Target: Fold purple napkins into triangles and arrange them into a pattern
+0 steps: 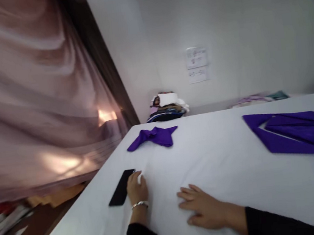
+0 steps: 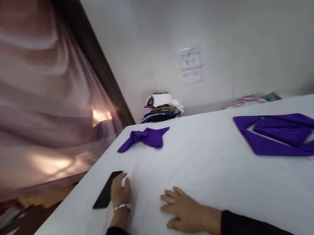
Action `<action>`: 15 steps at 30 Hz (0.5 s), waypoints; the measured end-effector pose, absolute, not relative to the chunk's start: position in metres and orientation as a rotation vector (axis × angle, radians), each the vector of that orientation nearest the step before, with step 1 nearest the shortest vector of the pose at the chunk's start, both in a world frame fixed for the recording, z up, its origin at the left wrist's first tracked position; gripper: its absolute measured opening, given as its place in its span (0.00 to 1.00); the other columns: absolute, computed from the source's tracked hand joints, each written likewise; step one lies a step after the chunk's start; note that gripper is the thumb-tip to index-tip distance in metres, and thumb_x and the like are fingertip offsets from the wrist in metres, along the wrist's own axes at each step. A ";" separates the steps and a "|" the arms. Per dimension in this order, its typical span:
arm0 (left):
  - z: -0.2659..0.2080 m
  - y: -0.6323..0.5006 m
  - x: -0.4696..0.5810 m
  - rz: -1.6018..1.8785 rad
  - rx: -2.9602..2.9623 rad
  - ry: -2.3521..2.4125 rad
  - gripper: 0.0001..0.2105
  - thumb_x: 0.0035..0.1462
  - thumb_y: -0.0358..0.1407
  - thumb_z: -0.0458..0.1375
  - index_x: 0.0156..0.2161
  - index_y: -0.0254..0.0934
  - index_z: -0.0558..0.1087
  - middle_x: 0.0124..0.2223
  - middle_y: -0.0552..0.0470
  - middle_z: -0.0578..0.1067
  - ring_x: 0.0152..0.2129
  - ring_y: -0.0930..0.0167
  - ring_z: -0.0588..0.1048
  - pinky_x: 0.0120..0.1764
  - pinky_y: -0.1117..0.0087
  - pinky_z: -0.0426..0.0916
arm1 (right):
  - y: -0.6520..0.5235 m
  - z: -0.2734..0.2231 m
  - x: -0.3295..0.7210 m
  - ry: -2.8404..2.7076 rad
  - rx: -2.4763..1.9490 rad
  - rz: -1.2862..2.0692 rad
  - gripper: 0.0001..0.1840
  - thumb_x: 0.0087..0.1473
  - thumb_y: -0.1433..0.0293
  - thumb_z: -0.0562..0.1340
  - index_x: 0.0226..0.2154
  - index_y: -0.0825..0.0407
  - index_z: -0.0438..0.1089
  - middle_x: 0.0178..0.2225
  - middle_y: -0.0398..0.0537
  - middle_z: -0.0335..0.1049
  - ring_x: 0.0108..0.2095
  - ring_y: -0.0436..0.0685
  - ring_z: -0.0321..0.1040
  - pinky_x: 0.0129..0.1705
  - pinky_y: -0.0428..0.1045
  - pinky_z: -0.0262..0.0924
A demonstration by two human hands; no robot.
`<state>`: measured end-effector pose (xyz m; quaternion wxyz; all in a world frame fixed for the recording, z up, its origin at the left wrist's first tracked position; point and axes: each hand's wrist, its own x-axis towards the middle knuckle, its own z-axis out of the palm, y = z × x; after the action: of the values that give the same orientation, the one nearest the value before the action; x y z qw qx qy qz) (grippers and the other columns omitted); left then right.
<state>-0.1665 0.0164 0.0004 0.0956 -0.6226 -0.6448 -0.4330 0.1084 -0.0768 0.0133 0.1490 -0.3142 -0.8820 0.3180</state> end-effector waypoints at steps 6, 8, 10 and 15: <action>0.002 0.027 -0.165 -1.201 -1.835 -1.980 0.10 0.51 0.31 0.49 0.37 0.38 0.71 0.42 0.46 0.73 0.43 0.64 0.70 0.48 0.60 0.64 | -0.072 -0.002 0.112 -2.442 -0.802 0.950 0.20 0.56 0.60 0.53 0.51 0.43 0.64 0.56 0.48 0.58 0.59 0.61 0.47 0.60 0.62 0.31; 0.003 0.037 -0.161 -1.192 -1.890 -1.976 0.11 0.52 0.29 0.49 0.38 0.37 0.71 0.42 0.46 0.73 0.43 0.65 0.70 0.47 0.61 0.64 | -0.068 -0.012 0.110 -2.347 -0.777 0.968 0.17 0.57 0.61 0.51 0.47 0.41 0.68 0.49 0.48 0.67 0.53 0.60 0.57 0.58 0.61 0.39; 0.005 0.054 -0.154 -1.191 -1.964 -1.994 0.11 0.52 0.28 0.49 0.40 0.37 0.70 0.43 0.46 0.72 0.42 0.67 0.70 0.46 0.63 0.65 | -0.062 -0.020 0.108 -2.226 -0.772 1.017 0.16 0.58 0.61 0.50 0.43 0.39 0.70 0.41 0.47 0.72 0.45 0.59 0.65 0.52 0.58 0.52; 0.015 0.115 -0.127 -1.145 -2.033 -2.073 0.15 0.51 0.25 0.51 0.45 0.36 0.68 0.47 0.46 0.69 0.39 0.71 0.72 0.41 0.70 0.68 | -0.052 -0.032 0.108 -2.014 -0.804 1.172 0.14 0.54 0.58 0.52 0.34 0.37 0.73 0.29 0.46 0.73 0.32 0.59 0.68 0.36 0.55 0.63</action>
<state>-0.1272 0.1145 0.0153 0.0100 -0.6514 -0.6641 -0.3668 0.1080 -0.0523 -0.0320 0.3320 -0.3075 -0.7707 0.4486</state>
